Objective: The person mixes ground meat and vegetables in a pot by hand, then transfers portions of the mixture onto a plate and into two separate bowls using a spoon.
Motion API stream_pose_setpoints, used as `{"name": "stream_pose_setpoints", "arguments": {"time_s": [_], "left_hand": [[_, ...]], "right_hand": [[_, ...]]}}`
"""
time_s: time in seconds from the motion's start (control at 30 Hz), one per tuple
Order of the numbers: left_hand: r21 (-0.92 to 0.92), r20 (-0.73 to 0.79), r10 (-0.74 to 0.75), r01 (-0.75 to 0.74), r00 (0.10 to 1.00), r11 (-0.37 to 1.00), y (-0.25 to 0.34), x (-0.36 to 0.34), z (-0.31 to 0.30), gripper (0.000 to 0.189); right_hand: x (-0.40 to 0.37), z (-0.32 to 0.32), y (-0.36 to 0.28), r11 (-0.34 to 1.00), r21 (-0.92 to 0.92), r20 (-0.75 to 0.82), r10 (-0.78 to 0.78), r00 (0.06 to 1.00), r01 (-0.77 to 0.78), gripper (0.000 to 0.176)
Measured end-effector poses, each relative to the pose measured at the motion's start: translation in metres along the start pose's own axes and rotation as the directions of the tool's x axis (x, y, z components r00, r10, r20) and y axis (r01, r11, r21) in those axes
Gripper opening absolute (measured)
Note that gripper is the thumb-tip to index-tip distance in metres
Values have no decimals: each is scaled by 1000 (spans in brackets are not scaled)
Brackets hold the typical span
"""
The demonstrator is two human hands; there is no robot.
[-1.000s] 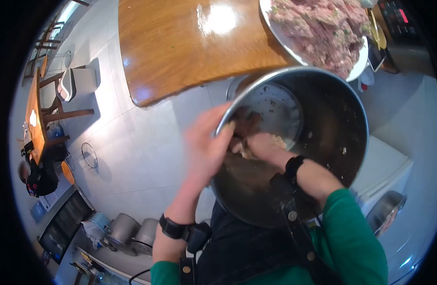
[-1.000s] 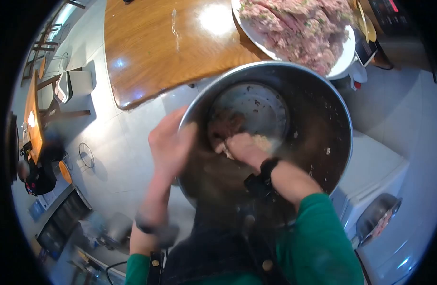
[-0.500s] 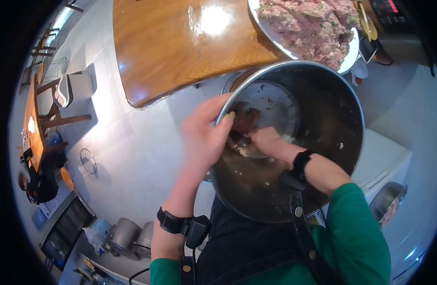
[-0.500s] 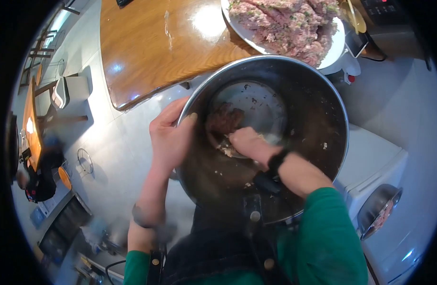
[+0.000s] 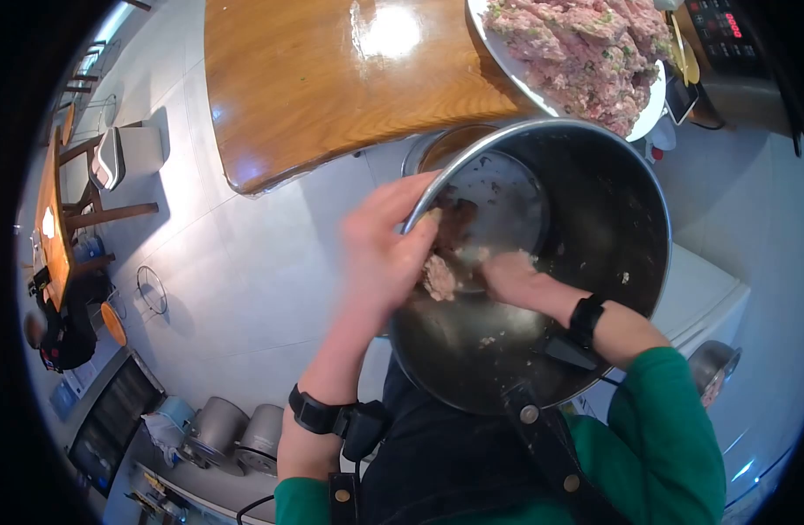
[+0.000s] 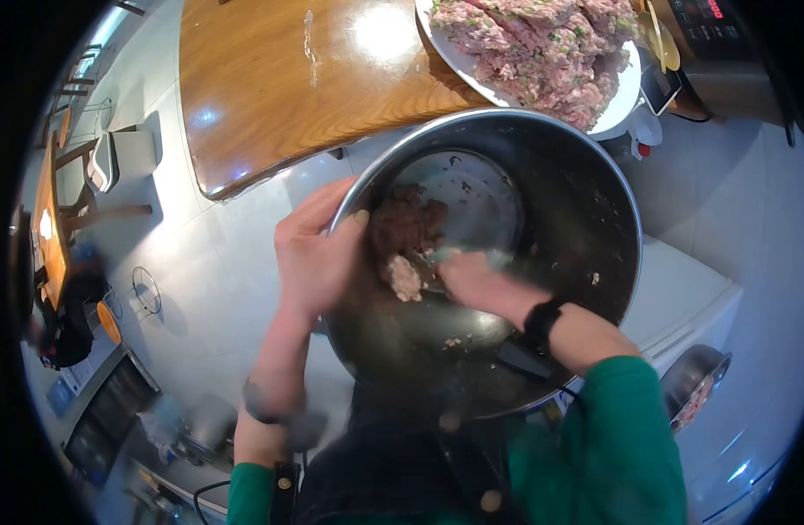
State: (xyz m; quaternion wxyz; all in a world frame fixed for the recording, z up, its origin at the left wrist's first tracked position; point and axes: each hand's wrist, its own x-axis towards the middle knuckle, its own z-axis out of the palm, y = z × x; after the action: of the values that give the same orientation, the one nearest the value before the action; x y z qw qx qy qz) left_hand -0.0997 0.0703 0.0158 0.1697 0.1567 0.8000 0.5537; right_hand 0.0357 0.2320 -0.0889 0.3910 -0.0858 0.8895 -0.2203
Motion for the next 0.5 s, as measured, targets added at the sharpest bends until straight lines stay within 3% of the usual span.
{"name": "stream_pose_setpoints", "arguments": {"time_s": [0.07, 0.1, 0.17, 0.23, 0.27, 0.33, 0.4, 0.5], "left_hand": [[-47, -29, -28, 27, 999, 999, -1, -1, 1, 27], [-38, -25, -30, 29, 999, 999, -4, -2, 1, 27], [7, -29, 13, -13, 999, 1000, -7, 0, 1, 26], [-25, -31, -29, 28, 999, 999, 0, 0, 3, 26], [-65, -23, -77, 76, 997, 995, 5, -1, 4, 27], [-46, -24, -22, 21, 999, 999, -2, 1, 3, 28], [-34, -18, -1, 0, 1000, 999, -5, -3, 5, 28], [-110, -39, -33, 29, 999, 993, -6, -4, 5, 29]], "right_hand": [[2, -18, -6, 997, 75, -41, 16, 999, -13, 10], [14, -1, -8, 996, 83, -43, 13, 999, -9, 10], [50, 40, -10, 997, 67, -227, 40, 973, -26, 11], [47, 39, -11, 997, 54, -246, 59, 967, -47, 12], [38, 30, -7, 997, 64, -205, 60, 977, -48, 15], [26, -3, 4, 997, 59, -187, 58, 981, -48, 18], [-2, -45, 7, 982, -92, -154, 148, 977, -163, 25], [-17, -51, 11, 979, -179, -42, 88, 995, -94, 26]]}}
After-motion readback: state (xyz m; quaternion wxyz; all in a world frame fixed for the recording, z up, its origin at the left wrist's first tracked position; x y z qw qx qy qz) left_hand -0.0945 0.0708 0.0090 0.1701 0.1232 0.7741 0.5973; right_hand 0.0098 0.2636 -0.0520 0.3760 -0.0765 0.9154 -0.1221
